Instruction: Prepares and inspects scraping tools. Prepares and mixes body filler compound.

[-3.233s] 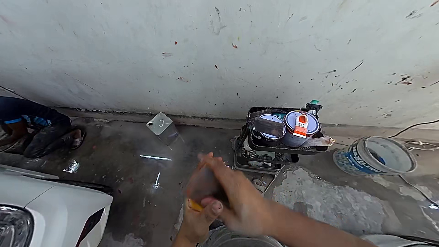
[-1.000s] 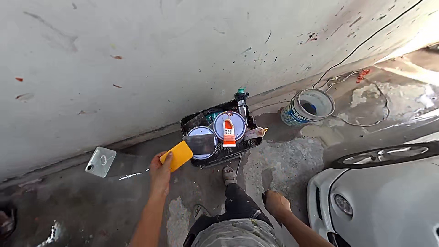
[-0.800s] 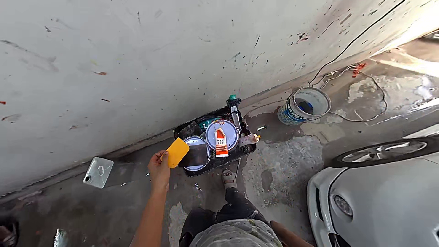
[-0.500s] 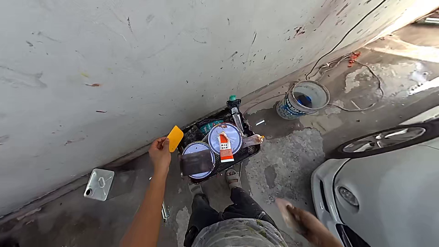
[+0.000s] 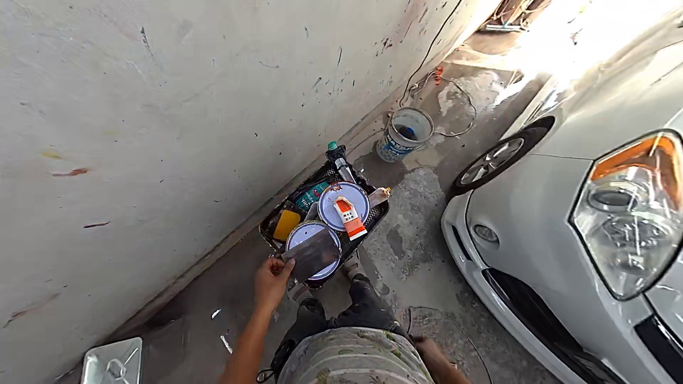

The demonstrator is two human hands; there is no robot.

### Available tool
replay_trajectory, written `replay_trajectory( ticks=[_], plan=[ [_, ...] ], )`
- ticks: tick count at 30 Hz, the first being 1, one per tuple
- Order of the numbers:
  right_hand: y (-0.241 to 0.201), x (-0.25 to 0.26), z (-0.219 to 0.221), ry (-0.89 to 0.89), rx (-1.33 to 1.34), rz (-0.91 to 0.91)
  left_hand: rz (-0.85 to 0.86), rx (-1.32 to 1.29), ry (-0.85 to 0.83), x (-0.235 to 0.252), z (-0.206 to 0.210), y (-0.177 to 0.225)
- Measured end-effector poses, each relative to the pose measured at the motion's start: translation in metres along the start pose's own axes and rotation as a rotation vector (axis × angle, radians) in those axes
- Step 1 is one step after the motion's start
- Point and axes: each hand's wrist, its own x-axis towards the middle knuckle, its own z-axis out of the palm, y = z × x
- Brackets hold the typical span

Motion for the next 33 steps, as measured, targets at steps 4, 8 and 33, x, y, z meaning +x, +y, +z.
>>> replay_trajectory(
  ticks=[4,8,33],
  plan=[
    [-0.05,-0.015,-0.017,0.234,0.399,-0.159,-0.013,-0.34,-0.089,-0.004,-0.028,0.022],
    [-0.099,-0.04,-0.065,0.324,0.72,-0.349,-0.073,-0.075,-0.161,0.005,-0.042,0.018],
    [-0.104,0.096,-0.192,0.292,0.133,-0.33,0.104,0.25,0.119,-0.003,0.086,0.107]
  ],
)
